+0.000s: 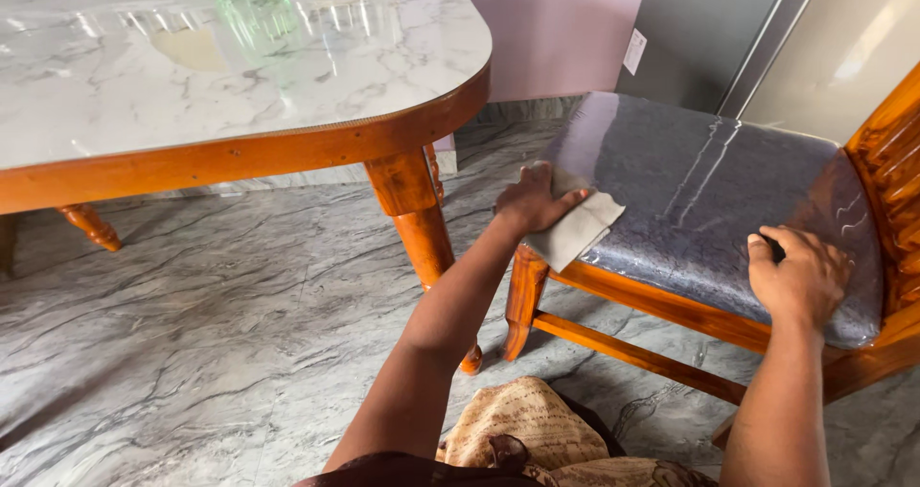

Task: The person sits on the floor and wipes the seat and wooden frame of a dining chair using a cloth. They systematically clean the plastic-covered seat surface and the wooden legs and backrest of the chair.

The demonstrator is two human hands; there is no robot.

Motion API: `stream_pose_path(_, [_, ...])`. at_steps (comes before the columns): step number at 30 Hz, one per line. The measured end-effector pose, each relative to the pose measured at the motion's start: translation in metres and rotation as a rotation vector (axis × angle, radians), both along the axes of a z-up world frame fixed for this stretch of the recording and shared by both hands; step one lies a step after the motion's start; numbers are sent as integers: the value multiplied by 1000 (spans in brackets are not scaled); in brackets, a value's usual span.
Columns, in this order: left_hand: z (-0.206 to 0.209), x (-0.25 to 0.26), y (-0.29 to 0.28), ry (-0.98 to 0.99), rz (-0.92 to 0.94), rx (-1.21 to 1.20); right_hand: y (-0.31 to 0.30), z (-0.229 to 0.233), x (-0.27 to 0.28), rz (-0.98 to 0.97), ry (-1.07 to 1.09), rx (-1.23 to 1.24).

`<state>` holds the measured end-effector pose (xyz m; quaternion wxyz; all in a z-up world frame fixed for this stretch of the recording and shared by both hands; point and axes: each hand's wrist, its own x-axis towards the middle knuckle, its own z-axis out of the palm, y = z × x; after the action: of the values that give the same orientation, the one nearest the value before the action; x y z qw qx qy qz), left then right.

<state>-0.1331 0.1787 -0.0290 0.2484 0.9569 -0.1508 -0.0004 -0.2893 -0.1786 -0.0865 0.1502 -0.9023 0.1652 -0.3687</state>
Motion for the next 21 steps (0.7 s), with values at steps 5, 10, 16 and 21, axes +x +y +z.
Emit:
stream_pose_path(5, [-21,-35,12,-236,-32,79,-12,-16,9,-26,-26,-74])
stream_pose_path(10, [-44,-56,10,-421,-62,160,-16,-20,12,-36,-10,-75])
stream_pose_path(16, [-61,-67,1,-654,-108,208,-10,-13,9,-53,20,-56])
stream_pose_path(21, [-54,-84,-9,-621,-143,240,-7,-8,7,-40,30,-40])
